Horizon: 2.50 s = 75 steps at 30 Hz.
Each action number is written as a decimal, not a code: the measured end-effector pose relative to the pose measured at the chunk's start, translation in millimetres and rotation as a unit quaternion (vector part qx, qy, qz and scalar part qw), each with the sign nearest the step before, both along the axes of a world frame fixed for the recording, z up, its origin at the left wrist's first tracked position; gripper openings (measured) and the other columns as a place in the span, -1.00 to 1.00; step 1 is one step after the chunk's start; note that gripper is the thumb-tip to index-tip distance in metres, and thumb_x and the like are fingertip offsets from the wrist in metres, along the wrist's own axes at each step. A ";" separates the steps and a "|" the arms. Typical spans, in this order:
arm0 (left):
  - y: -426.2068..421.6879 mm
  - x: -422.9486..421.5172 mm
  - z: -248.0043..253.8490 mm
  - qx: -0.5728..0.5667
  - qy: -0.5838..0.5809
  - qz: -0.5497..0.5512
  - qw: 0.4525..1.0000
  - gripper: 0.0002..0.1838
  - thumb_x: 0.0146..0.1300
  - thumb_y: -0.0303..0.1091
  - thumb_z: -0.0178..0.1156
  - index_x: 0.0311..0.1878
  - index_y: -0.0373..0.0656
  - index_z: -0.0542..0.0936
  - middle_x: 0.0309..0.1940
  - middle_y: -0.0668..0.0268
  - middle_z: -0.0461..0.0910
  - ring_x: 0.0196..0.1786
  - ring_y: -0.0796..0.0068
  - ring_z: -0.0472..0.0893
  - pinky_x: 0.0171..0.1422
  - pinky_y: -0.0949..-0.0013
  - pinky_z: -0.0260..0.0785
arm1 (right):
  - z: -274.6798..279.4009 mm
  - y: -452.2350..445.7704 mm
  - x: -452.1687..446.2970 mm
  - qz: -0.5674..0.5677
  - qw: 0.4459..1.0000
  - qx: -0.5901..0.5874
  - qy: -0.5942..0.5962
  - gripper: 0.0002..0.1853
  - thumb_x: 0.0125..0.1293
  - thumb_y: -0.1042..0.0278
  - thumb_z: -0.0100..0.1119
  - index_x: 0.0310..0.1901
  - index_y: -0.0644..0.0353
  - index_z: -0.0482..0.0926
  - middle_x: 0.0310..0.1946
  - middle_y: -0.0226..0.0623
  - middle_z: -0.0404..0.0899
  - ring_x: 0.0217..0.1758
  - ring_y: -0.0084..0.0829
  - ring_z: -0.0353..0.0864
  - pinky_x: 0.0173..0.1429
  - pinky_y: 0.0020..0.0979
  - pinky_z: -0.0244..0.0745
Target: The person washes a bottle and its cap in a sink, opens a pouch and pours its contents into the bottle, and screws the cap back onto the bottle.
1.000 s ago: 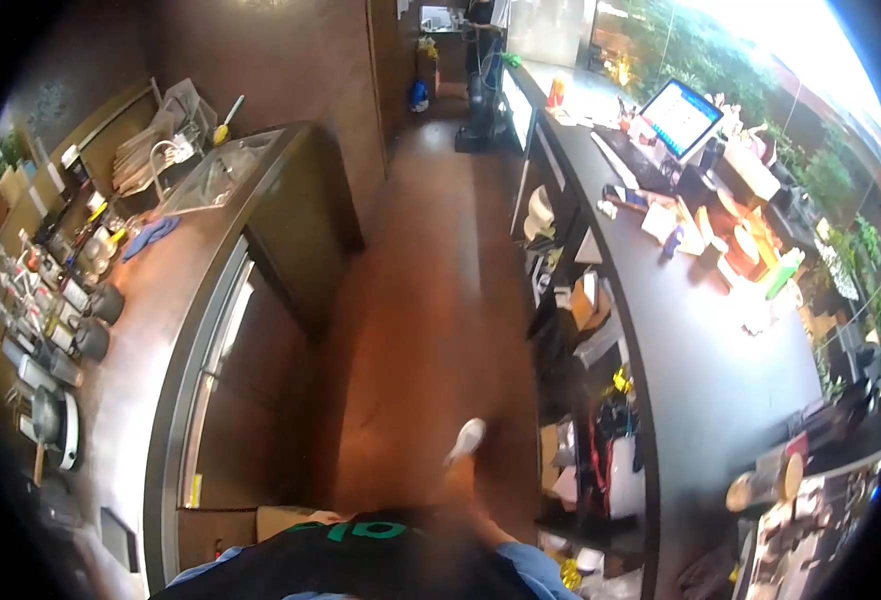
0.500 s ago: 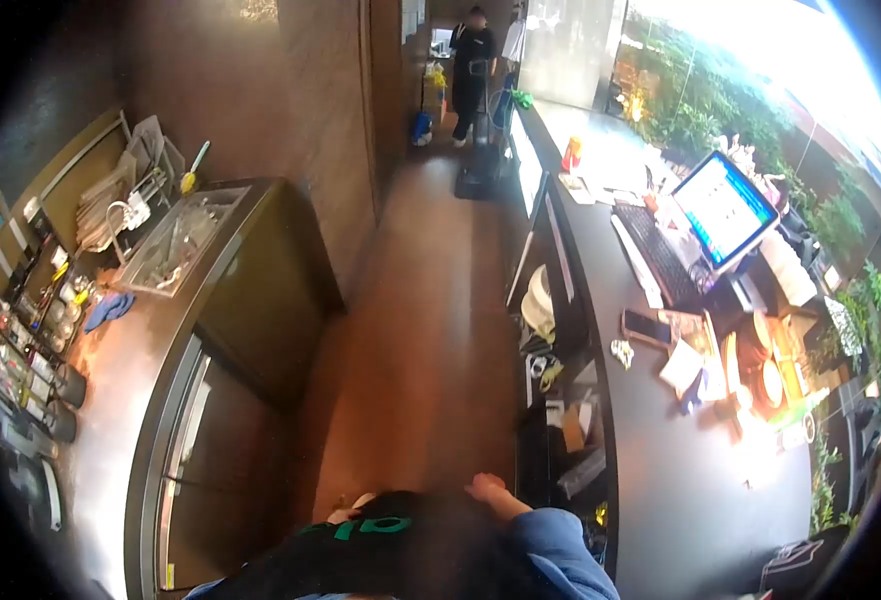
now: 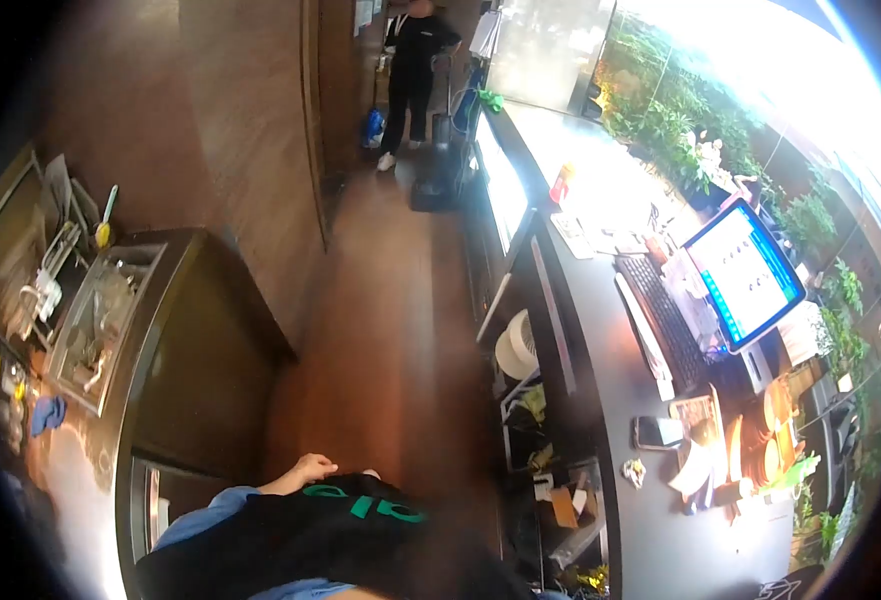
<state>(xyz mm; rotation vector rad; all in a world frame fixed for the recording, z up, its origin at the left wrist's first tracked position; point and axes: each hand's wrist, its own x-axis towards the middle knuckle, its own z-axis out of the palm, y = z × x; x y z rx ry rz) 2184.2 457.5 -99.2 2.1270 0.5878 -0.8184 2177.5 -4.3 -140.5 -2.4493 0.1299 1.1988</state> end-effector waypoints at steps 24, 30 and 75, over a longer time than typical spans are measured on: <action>10.2 256.6 -39.1 -0.029 0.011 0.148 0.988 -0.49 0.19 0.04 0.25 0.11 -0.06 0.59 -0.06 0.16 0.64 0.04 0.29 0.58 0.14 0.24 0.39 | 17.9 -36.3 466.2 -0.035 0.999 -0.017 -0.021 -0.60 0.20 -0.04 0.13 -0.20 0.14 0.67 -0.24 -0.12 0.66 -0.14 -0.10 0.64 -0.14 -0.16 0.53; 12.6 340.9 -66.7 -0.044 0.011 0.067 0.997 -0.50 0.21 0.02 0.23 0.13 -0.07 0.57 -0.03 0.16 0.64 0.05 0.28 0.58 0.17 0.25 0.37 | 10.4 -18.7 512.9 -0.054 0.998 0.005 -0.030 -0.60 0.19 -0.04 0.13 -0.20 0.15 0.66 -0.24 -0.11 0.66 -0.15 -0.11 0.64 -0.15 -0.16 0.52; 212.0 1119.0 -43.3 -0.162 -0.076 -0.190 0.965 -0.70 0.16 -0.25 0.25 -0.07 -0.18 0.64 -0.16 0.14 0.67 -0.07 0.28 0.65 0.04 0.30 0.46 | -24.6 259.7 891.1 -0.259 0.964 0.028 0.055 -0.57 0.24 -0.04 0.05 -0.20 0.20 0.67 -0.26 -0.06 0.67 -0.15 -0.22 0.67 -0.05 -0.23 0.53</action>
